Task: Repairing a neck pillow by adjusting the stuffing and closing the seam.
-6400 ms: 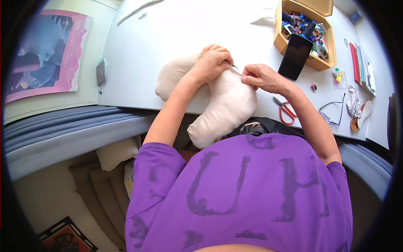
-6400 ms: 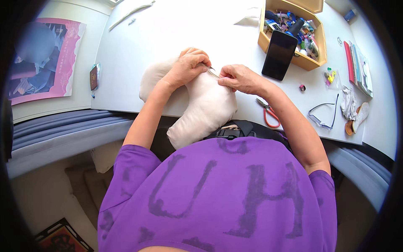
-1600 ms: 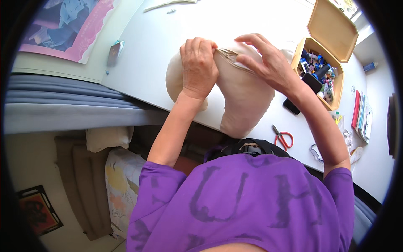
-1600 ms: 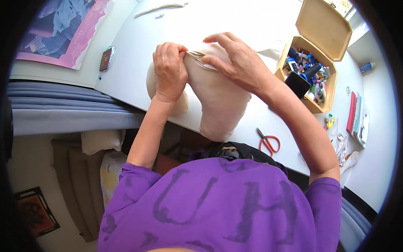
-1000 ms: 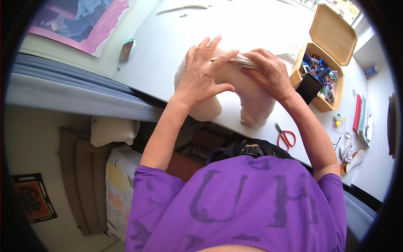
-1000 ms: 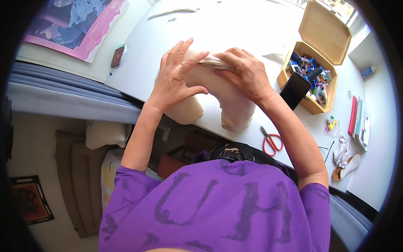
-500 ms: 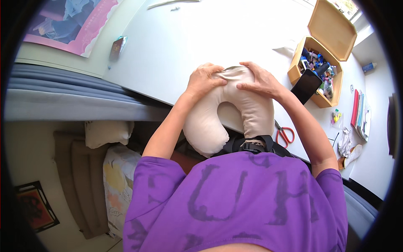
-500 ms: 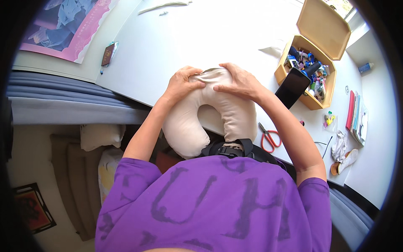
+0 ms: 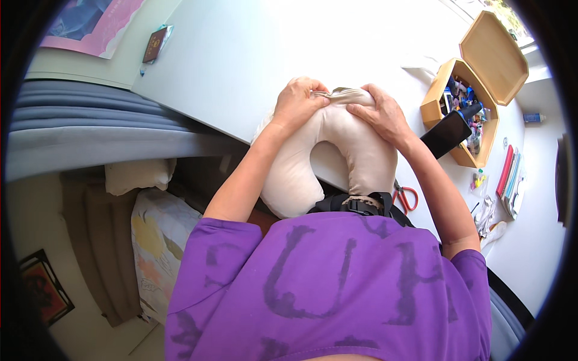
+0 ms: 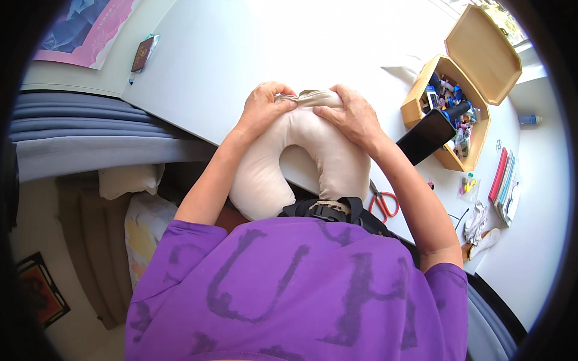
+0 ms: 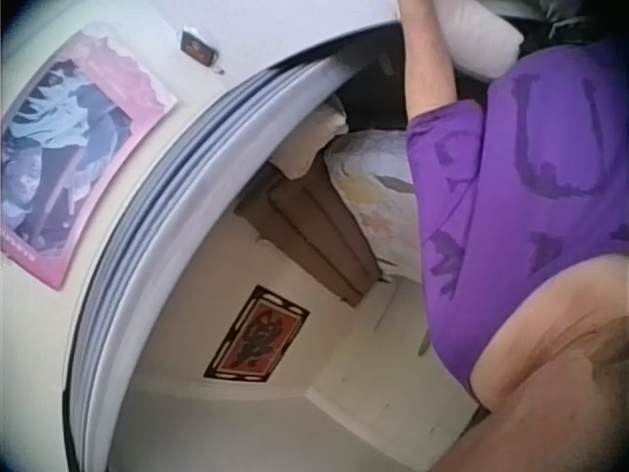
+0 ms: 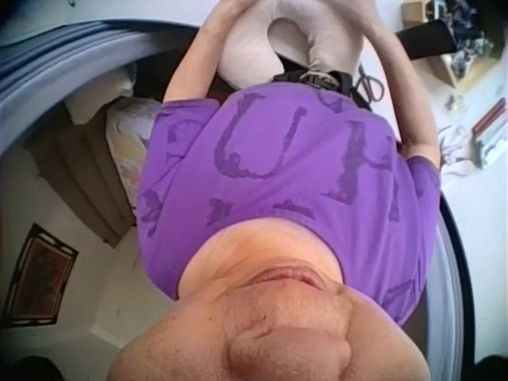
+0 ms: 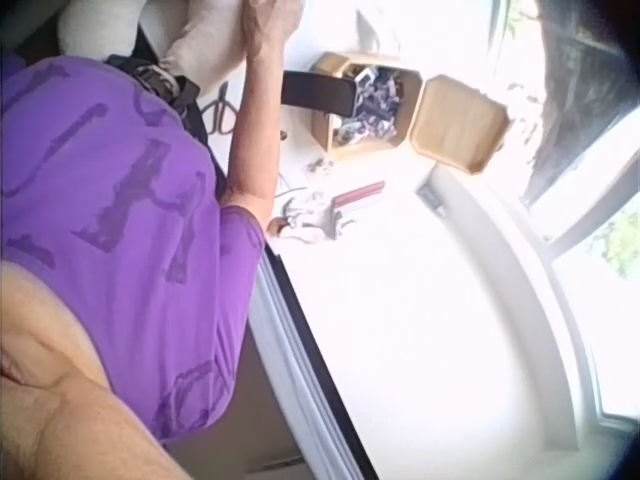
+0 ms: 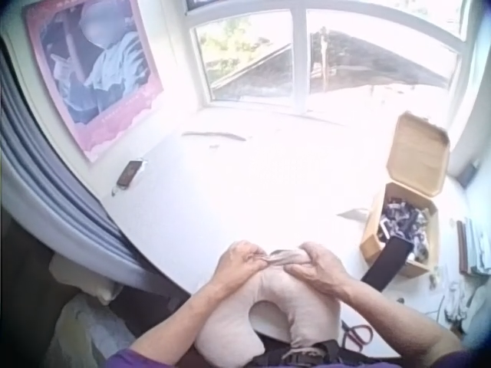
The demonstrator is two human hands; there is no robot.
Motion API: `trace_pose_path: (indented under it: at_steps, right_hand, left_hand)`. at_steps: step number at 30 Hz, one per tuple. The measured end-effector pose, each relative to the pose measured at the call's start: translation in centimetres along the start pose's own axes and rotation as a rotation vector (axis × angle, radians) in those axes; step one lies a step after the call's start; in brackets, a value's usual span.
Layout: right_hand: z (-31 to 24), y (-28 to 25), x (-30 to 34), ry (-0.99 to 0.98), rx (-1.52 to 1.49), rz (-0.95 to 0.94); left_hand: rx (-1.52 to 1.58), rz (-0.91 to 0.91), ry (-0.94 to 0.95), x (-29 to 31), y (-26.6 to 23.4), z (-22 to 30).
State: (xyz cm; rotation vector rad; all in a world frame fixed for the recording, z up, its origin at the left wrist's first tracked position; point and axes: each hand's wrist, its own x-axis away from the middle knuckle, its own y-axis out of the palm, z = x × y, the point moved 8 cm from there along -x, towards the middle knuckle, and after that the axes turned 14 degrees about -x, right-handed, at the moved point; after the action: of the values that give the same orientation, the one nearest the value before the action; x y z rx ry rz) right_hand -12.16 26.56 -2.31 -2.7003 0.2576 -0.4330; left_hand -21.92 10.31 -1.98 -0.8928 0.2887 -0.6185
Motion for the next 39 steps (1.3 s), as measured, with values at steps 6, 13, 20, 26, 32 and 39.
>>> trace_pose_path:
  at_steps: [6, 13, 20, 26, 32, 39]
  right_hand:
    - [-5.2, -0.1, 0.6, -0.603, 0.296, 0.137]
    - [-6.1, 1.7, -0.9, -0.558, 0.402, -0.004]
    - [-4.3, 1.9, -3.1, -0.180, 0.144, -0.022]
    - [-3.3, 2.4, -4.8, -0.041, 0.143, -0.135]
    - [-3.3, 2.8, -5.1, 0.022, 0.122, -0.129]
    - [-5.5, 3.3, -4.3, -0.044, 0.354, -0.038]
  left_hand:
    - [-0.008, 0.018, -0.012, 0.2, -0.1, 0.2]
    - [0.010, 0.050, -0.014, 0.3, -0.2, -0.2]
    - [0.028, 0.114, 0.006, 0.7, -0.6, -0.2]
    - [-0.015, 0.135, 0.035, 0.8, -0.7, 0.0]
    - [-0.026, 0.198, 0.073, 0.7, -0.7, 0.1]
    - [-0.037, 0.224, 0.068, 0.9, -0.6, -0.1]
